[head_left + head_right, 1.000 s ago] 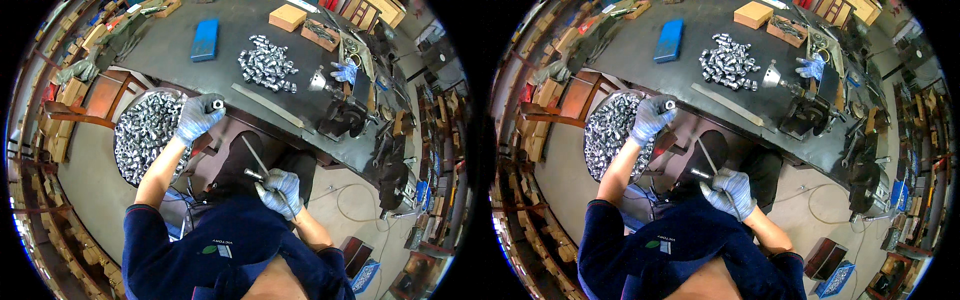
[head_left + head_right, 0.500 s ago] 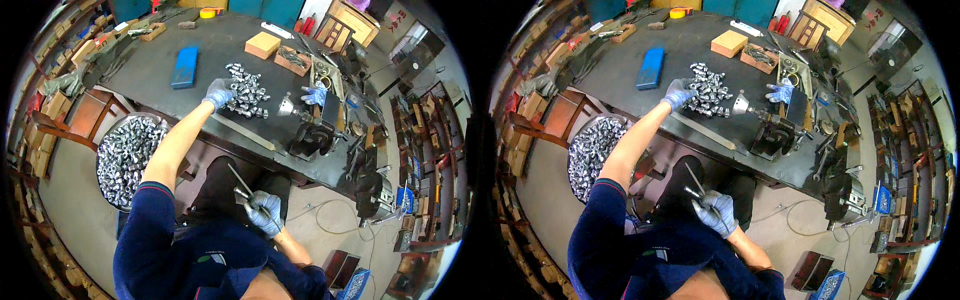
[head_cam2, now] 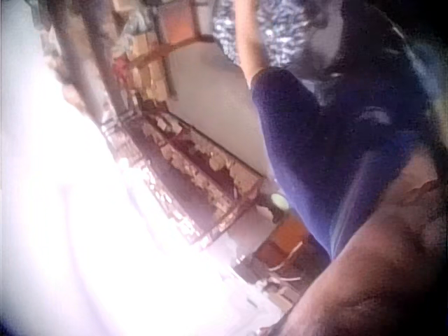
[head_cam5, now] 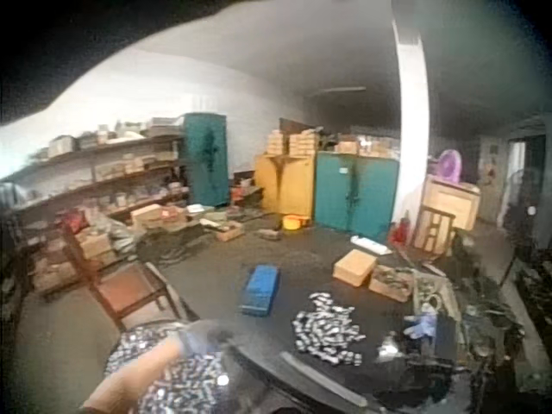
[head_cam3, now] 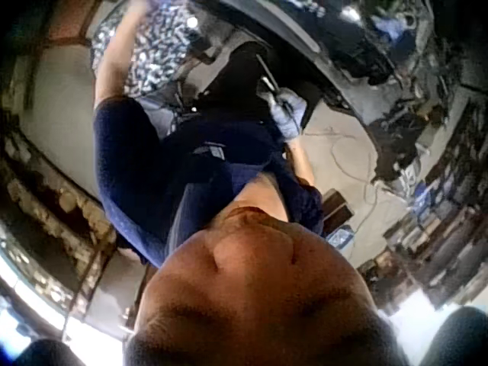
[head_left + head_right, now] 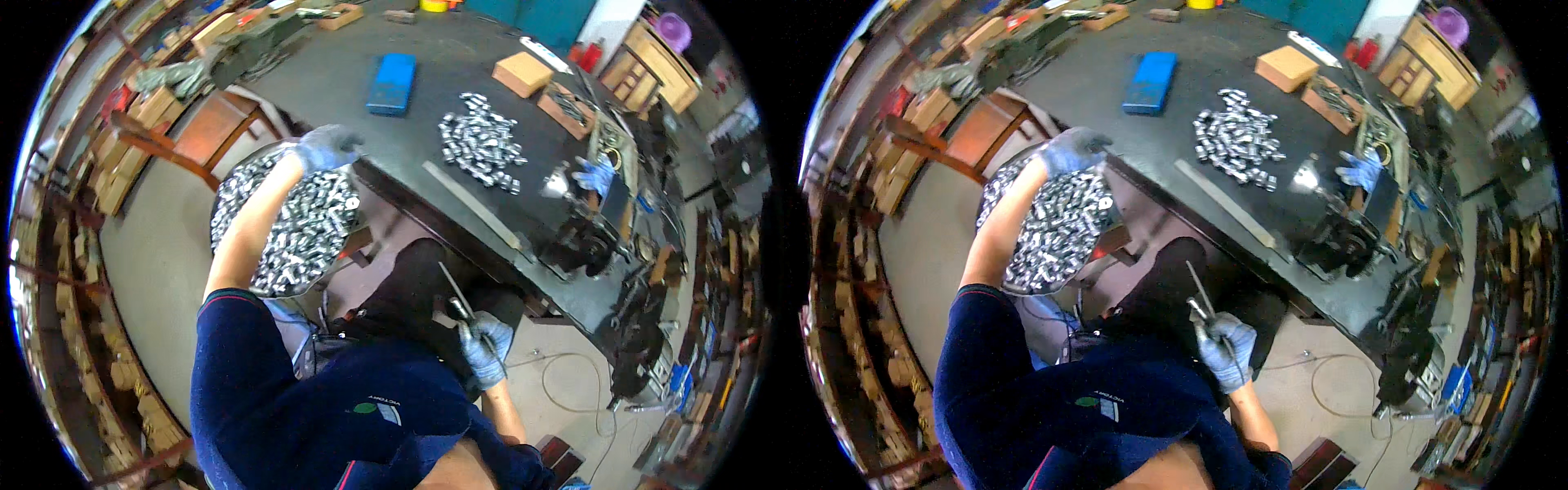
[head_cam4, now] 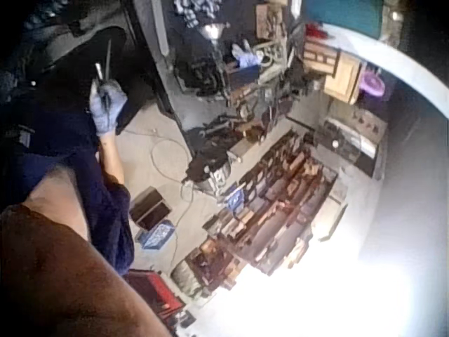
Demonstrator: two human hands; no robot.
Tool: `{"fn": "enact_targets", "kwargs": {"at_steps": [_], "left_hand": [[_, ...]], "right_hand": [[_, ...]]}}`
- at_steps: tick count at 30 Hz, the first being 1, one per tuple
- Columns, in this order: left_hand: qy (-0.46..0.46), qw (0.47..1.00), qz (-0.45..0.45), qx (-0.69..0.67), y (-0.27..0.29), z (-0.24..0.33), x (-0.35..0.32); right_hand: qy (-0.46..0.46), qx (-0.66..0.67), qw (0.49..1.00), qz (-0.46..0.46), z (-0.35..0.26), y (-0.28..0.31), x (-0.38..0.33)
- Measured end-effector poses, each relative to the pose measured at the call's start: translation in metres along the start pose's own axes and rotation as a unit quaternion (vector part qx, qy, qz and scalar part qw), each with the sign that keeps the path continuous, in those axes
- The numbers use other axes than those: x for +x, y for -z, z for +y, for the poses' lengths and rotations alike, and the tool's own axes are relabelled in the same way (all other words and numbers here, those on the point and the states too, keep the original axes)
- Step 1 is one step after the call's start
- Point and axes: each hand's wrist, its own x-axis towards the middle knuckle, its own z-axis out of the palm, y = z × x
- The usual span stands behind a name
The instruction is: The person picks up metal components from a bin, uses a measuring tool to check their dimensions, and places the inspected parts in a separate pile on the workbench.
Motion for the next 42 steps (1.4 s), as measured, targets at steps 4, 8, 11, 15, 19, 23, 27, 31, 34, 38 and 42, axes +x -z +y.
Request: {"fn": "enact_targets", "kwargs": {"at_steps": [4, 8, 11, 15, 19, 23, 27, 31, 34, 38, 42], "left_hand": [[0.106, 0.990, -0.050, 0.074, 0.032, -0.060, -0.093], [0.150, 0.985, -0.008, 0.080, 0.026, -0.093, -0.134], [0.211, 0.966, -0.051, 0.139, 0.009, -0.095, -0.128], [0.233, 0.944, -0.038, 0.230, -0.021, -0.085, -0.111], [0.164, 0.958, -0.101, 0.214, -0.010, -0.100, -0.113], [0.155, 0.958, -0.096, 0.223, -0.013, -0.094, -0.112], [0.125, 0.958, -0.051, 0.254, -0.018, -0.097, -0.120], [0.133, 0.973, 0.014, 0.188, -0.016, -0.103, -0.126], [0.162, 0.979, 0.106, 0.059, -0.013, -0.096, -0.136], [0.076, 0.831, 0.206, -0.512, -0.005, -0.021, -0.142], [-0.029, 0.763, 0.141, -0.631, -0.018, 0.056, -0.126]], "right_hand": [[-0.018, 0.037, 0.999, -0.031, 0.004, -0.008, 0.000], [-0.010, 0.059, 0.997, -0.053, -0.001, -0.011, 0.008], [0.006, 0.058, 0.997, -0.046, -0.007, -0.016, 0.012], [0.032, 0.054, 0.997, -0.049, -0.011, -0.014, 0.013], [0.003, 0.052, 0.998, -0.037, -0.004, -0.010, 0.004], [-0.023, 0.086, 0.995, -0.042, -0.005, -0.009, 0.000], [0.005, 0.077, 0.994, -0.072, -0.005, -0.016, 0.005], [-0.003, 0.090, 0.993, -0.071, -0.007, -0.015, 0.006], [-0.011, 0.076, 0.994, -0.074, -0.008, -0.011, 0.003], [-0.019, 0.056, 0.994, -0.095, -0.010, -0.006, 0.004], [0.017, 0.061, 0.993, -0.095, -0.009, -0.013, 0.007]]}}
